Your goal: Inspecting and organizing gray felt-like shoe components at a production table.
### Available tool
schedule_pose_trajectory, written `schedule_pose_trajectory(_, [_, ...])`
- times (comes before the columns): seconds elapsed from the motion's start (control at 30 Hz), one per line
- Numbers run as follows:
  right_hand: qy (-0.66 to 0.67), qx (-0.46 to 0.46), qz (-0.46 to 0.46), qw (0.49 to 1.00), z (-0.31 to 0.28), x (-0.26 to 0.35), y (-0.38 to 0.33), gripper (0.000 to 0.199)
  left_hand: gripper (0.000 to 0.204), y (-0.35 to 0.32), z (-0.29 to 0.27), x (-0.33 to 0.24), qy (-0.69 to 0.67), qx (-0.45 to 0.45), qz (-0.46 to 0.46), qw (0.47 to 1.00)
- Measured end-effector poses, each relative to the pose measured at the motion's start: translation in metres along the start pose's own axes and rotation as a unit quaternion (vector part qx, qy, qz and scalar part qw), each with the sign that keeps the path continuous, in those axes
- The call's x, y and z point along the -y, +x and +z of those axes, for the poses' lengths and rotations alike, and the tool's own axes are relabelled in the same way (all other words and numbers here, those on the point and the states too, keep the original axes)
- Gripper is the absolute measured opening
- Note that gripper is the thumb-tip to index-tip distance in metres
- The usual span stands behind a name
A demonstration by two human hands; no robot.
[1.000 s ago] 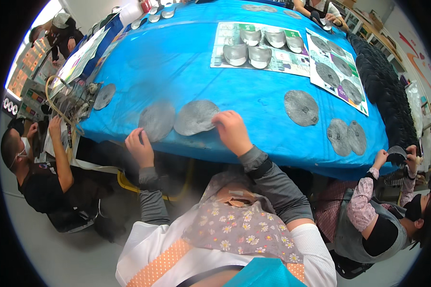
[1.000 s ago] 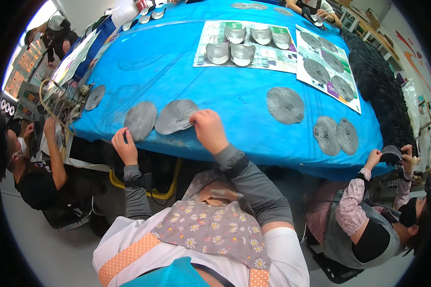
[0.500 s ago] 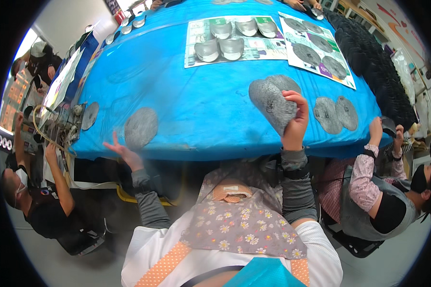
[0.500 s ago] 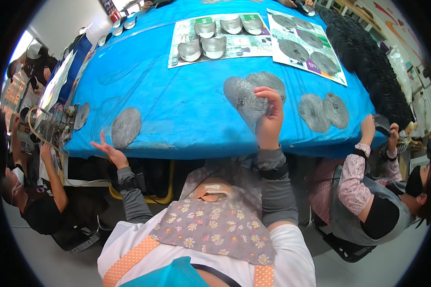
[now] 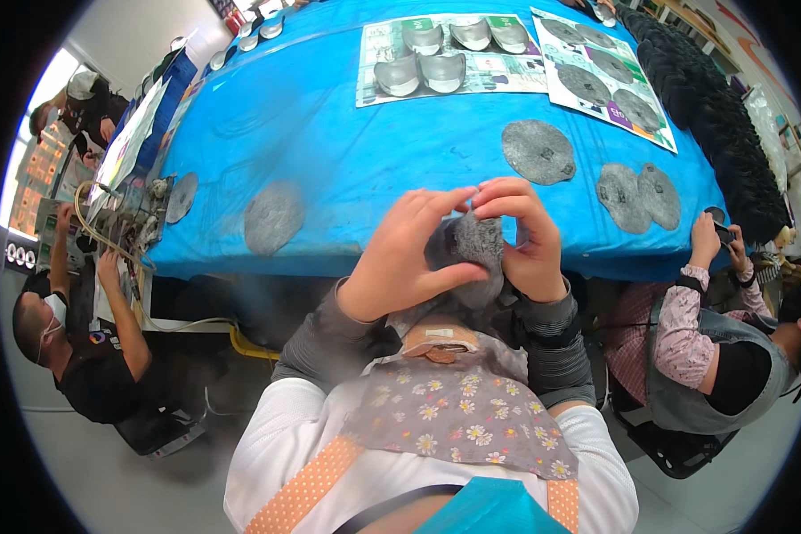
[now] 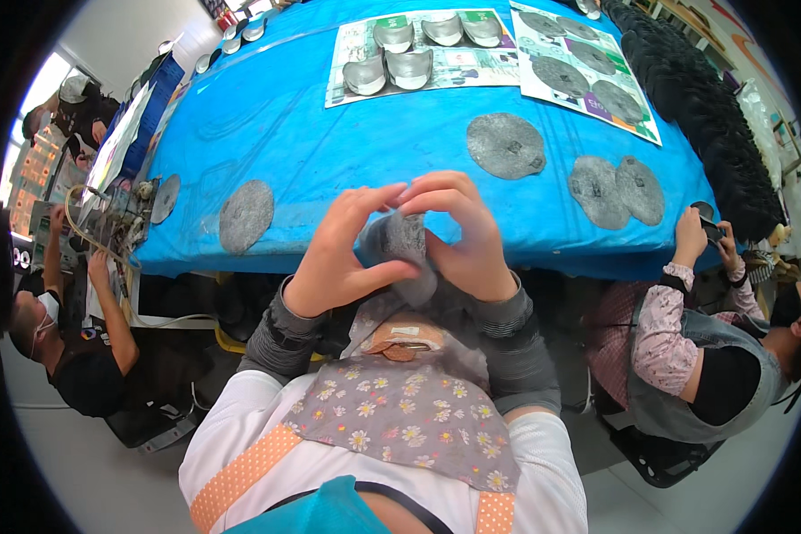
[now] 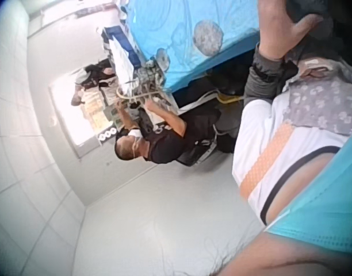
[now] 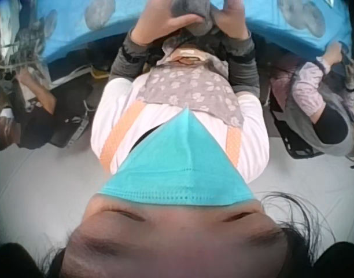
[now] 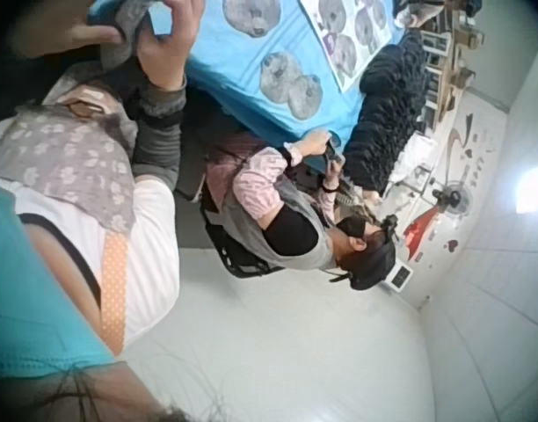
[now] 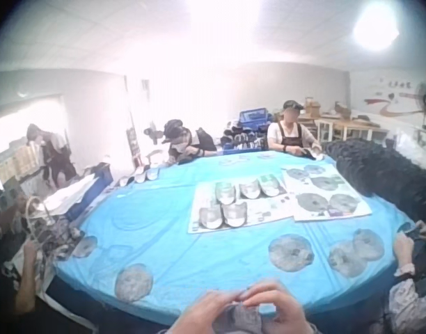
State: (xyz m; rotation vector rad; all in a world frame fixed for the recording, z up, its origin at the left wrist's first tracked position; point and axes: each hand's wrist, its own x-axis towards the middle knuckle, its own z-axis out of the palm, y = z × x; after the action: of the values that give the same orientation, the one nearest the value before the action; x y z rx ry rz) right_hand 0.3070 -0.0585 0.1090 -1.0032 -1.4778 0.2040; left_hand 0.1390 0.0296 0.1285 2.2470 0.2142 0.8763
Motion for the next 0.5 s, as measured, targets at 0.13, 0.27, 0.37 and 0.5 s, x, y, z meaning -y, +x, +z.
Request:
schedule_pose_trajectory(0.13, [-0.138,-0.026,0.034,0.990,-0.009,0.007,-0.010,0.049,0.058,0.007,0.013,-0.002,-0.065,0.012,-0.116,0.991])
schedule_pose_trajectory(0.27, [0.178,-0.162,0.213,0.947,-0.005,-0.002,-0.025,0.073,0.041,0.006,0.021,0.012,-0.210,-0.050,-0.168,0.962])
schedule_pose_trajectory(0.37, [0.112,-0.086,0.187,0.972,-0.005,-0.009,-0.034,0.047,0.036,0.006,0.026,0.017,-0.299,-0.099,-0.156,0.936])
schedule_pose_trajectory(0.5, [0.029,-0.037,0.194,0.980,0.000,-0.011,-0.040,0.025,0.037,0.007,0.029,0.016,-0.385,-0.127,-0.173,0.898])
